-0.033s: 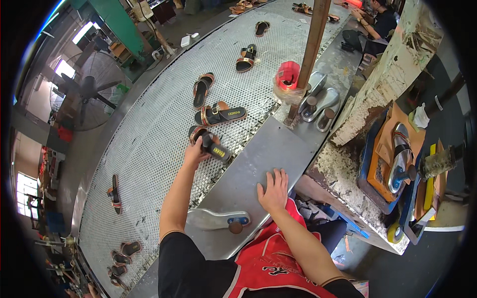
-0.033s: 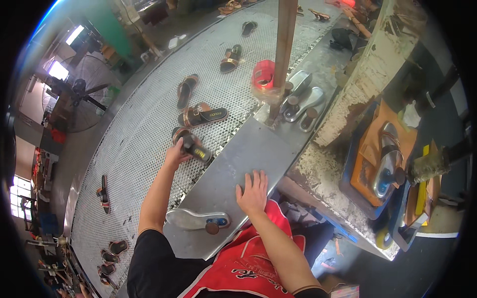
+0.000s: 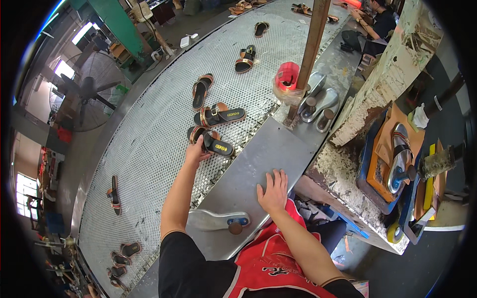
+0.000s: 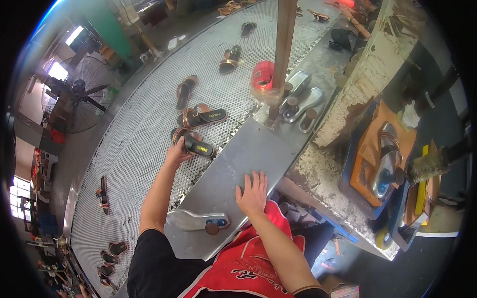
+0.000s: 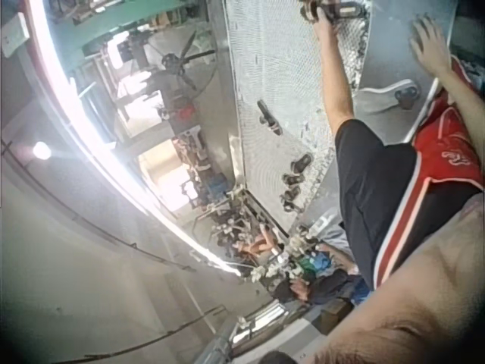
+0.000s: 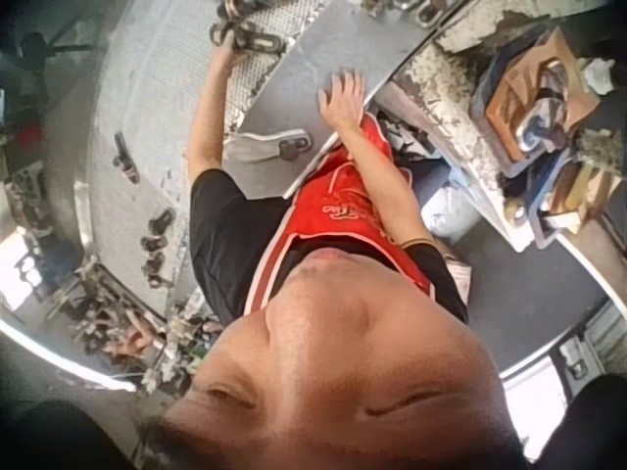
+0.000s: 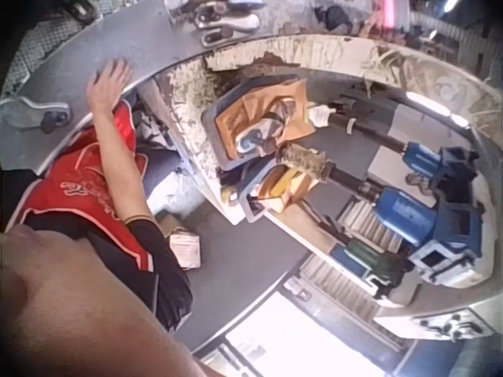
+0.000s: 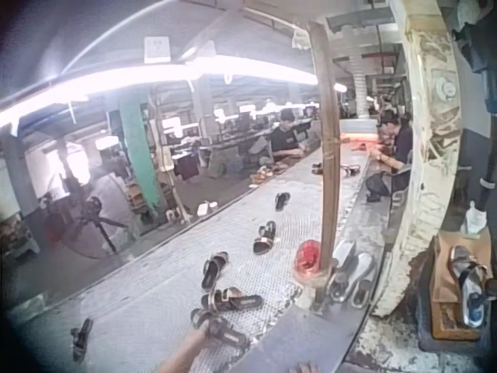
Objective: The person assembles sandals by taking them from a conveyor belt, fitting them onto shoe lasts, pressing them in a shoe press machine, and removing the pressed sandals from the lasts.
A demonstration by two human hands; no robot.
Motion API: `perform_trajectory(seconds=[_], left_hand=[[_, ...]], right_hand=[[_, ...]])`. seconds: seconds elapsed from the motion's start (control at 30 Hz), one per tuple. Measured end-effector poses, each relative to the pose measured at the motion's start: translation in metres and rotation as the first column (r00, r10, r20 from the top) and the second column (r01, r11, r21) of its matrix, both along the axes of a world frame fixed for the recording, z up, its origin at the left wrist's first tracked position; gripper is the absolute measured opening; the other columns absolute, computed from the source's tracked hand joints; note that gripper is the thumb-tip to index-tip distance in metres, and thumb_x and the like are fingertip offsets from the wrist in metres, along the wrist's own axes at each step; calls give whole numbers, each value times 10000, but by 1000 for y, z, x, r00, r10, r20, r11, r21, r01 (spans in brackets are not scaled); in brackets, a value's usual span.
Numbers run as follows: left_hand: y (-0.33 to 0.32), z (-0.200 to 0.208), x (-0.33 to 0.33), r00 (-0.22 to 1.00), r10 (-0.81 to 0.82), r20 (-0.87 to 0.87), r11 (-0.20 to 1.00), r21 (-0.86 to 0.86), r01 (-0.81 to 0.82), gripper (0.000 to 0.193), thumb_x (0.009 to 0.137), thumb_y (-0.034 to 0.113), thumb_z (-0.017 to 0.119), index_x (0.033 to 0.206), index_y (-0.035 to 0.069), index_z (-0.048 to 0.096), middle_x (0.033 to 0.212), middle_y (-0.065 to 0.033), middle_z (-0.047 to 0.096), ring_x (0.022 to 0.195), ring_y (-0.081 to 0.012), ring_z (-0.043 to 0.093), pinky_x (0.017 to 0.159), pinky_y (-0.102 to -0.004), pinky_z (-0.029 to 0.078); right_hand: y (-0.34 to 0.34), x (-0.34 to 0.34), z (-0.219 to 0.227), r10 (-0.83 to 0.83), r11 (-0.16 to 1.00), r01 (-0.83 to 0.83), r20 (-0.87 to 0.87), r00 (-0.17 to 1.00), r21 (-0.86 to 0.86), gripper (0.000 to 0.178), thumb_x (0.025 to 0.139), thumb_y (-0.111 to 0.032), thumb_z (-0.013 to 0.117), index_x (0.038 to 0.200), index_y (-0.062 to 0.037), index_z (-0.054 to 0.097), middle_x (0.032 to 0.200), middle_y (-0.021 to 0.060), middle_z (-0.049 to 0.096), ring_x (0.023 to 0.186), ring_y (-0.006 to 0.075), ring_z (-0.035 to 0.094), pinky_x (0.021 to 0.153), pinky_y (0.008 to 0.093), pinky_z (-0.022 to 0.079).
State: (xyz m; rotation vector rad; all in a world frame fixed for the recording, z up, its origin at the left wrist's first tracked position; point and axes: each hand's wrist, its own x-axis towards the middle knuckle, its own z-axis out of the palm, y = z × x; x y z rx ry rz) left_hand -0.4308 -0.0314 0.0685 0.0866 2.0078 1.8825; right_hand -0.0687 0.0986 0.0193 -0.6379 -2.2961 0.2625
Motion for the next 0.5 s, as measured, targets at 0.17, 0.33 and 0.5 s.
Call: perform_trajectory(seconds=[0.17,0.33,0.5], left_hand=[[39,42,16,591,-274,-759,632,-605,-484,555,953,463,745,1150,-48,660,1067,-218,661,973,-410,693,846,-515,602],[94,57,4,72,-259,-963,838,-261,-480,584,942,439,736,1362,45,643,1401,-253,562,1316,-451,533,1108,-593,432],[114,51,-32,371,-525,-766,610,-642,-464,540,954,451,679,1334,66,672,1387,-225,605,1207,-419,656,1120,-615,412]], right_hand=[[5,-2,0,-16,1000,16,-3,1000,9,589,921,-335,732,1378,16,606,1519,263,471,1486,499,353,1267,619,268],[8,-8,2,-3,1000,3,-4,1000,11,578,922,-335,730,1369,11,614,1516,259,472,1481,499,362,1264,617,274],[3,-14,3,0,1000,0,-10,1000,9,587,918,-349,731,1368,10,619,1512,256,472,1482,500,360,1263,615,275]])
